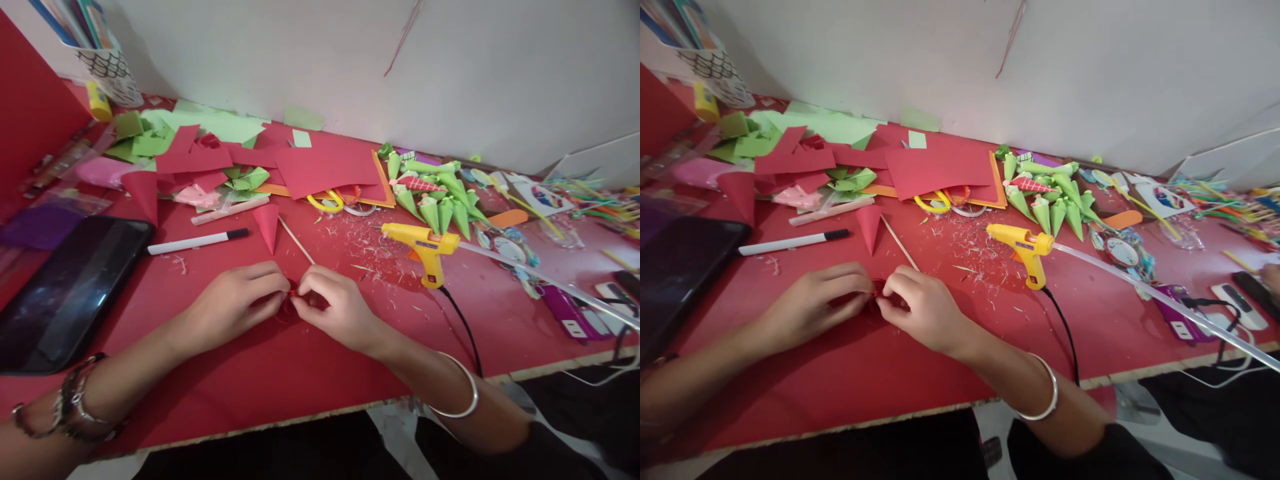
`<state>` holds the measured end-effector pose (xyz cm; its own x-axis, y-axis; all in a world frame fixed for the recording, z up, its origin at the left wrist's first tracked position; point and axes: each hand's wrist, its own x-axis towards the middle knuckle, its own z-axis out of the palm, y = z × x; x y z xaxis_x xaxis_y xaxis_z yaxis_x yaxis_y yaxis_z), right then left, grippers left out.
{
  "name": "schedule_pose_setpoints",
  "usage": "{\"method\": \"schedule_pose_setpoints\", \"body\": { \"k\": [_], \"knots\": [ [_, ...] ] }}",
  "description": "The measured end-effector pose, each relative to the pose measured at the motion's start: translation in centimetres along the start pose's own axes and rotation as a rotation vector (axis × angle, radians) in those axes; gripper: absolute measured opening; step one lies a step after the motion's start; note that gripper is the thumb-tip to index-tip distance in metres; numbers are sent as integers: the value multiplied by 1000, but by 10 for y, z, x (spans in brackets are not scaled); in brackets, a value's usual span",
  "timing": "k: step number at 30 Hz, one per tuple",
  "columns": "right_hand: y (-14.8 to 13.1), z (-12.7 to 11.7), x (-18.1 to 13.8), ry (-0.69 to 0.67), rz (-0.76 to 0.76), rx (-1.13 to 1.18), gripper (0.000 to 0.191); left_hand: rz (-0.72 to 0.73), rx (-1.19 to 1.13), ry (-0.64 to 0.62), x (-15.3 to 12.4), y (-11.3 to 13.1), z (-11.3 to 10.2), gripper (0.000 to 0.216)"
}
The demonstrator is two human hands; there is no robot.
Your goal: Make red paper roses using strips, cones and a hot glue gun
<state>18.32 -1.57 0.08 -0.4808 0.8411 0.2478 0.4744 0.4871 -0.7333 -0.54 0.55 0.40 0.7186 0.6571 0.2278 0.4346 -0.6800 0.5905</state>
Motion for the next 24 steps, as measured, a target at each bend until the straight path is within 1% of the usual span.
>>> {"method": "schedule_pose_setpoints", "body": {
  "k": [6,11,17,24],
  "knots": [
    [1,-3,1,-9,0,14,4,-47,-7,20,-1,1,-2,13],
    [1,-4,0,-17,-2,32,6,-83,-14,65,-2,2,-2,6],
    [1,-5,1,-16,-45,3,10,-91,-43,93,-1,3,0,6],
    [1,-4,0,-27,-51,-9,10,-76,-70,63,-1,4,-1,7]
  ]
}}
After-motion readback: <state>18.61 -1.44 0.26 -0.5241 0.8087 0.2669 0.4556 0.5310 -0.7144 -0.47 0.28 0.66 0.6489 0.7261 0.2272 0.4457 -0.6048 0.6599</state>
